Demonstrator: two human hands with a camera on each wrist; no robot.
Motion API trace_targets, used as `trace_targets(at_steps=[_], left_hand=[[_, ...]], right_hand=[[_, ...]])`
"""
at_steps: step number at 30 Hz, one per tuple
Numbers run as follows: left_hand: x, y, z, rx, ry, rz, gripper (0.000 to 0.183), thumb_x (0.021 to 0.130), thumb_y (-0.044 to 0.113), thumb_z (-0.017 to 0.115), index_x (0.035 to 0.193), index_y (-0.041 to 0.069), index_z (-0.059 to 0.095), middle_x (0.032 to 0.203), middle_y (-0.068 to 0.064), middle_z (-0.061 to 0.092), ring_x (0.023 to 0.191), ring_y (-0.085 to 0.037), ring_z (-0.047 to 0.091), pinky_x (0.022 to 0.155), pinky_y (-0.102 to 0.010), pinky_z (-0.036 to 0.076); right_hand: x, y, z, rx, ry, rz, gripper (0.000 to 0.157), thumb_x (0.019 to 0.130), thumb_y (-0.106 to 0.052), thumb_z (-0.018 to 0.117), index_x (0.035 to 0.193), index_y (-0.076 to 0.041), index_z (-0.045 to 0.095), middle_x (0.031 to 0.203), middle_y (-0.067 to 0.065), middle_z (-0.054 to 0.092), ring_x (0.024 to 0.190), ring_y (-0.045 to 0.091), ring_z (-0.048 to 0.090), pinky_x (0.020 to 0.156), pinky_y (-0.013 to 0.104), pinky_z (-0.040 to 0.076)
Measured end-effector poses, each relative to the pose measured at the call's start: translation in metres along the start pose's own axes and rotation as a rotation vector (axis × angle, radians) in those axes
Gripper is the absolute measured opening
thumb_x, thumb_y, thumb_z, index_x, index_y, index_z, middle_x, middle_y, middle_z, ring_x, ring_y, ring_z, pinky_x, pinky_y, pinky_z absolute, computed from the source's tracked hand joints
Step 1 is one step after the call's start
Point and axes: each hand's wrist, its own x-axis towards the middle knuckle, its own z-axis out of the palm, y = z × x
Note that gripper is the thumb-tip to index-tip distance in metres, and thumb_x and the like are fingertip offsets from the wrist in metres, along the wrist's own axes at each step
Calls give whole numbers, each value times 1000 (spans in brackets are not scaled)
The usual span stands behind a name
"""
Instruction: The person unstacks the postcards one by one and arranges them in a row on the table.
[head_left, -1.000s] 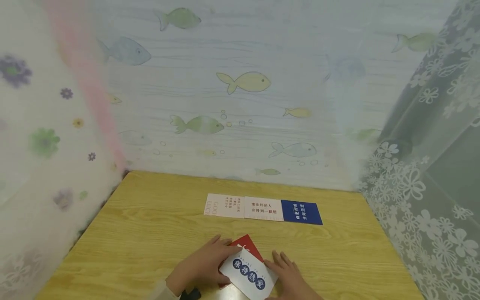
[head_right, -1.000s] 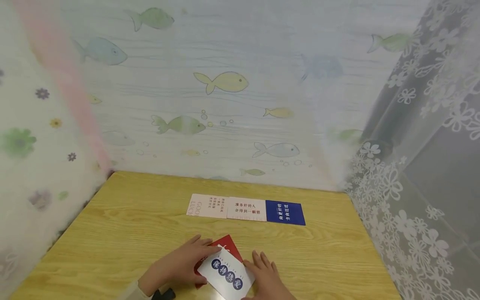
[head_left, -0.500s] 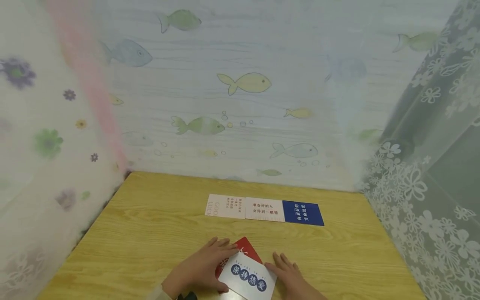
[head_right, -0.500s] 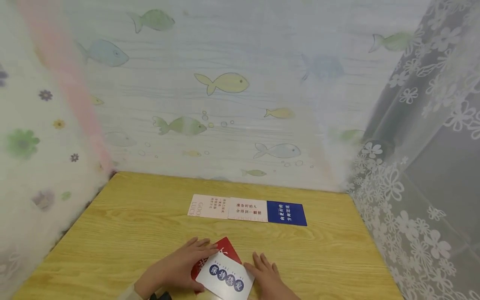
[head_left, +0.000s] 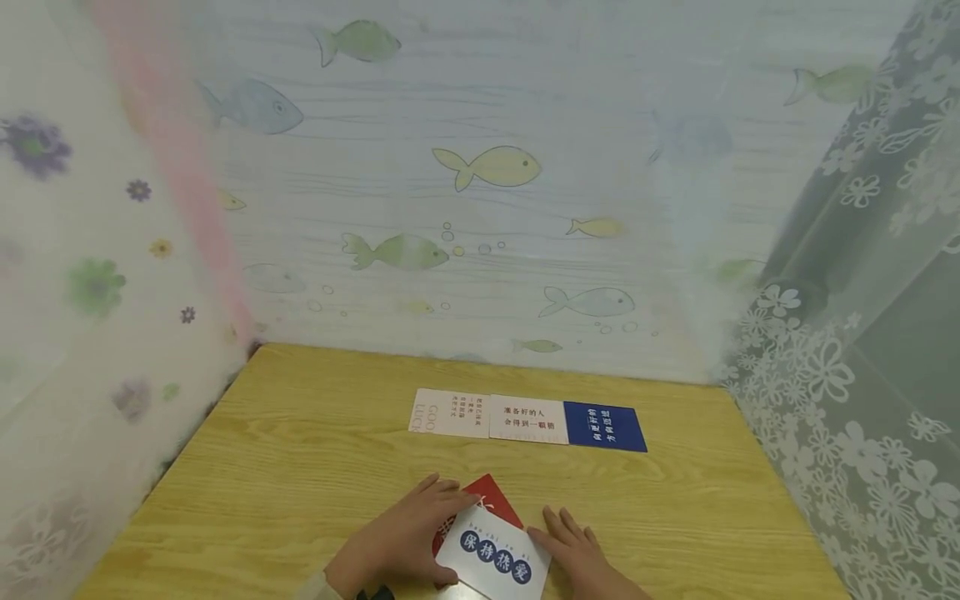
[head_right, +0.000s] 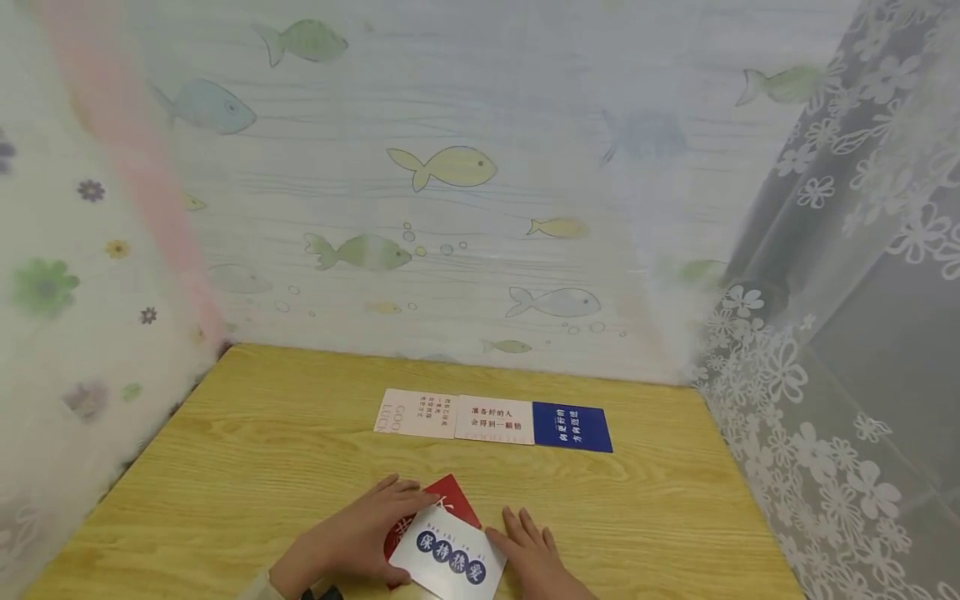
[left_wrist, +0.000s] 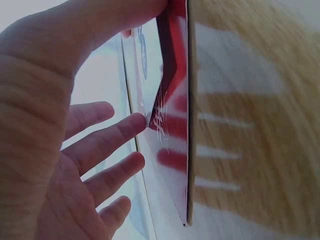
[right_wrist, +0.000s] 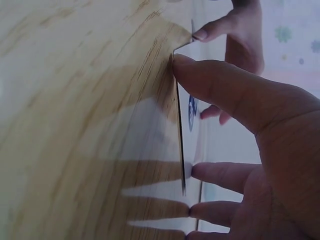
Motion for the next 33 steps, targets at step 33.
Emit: trace_targets(at_steps=[33], left_hand=[[-13, -12, 2, -24, 3, -105, 83, 69, 67, 83, 140, 29, 60, 166, -5, 33, 155, -33, 21, 126, -57, 16]], right_hand=[[3, -14, 5, -37, 0, 142, 94, 75, -47, 87, 143, 6, 51, 157, 31, 36, 145, 62, 20, 109, 82, 19]])
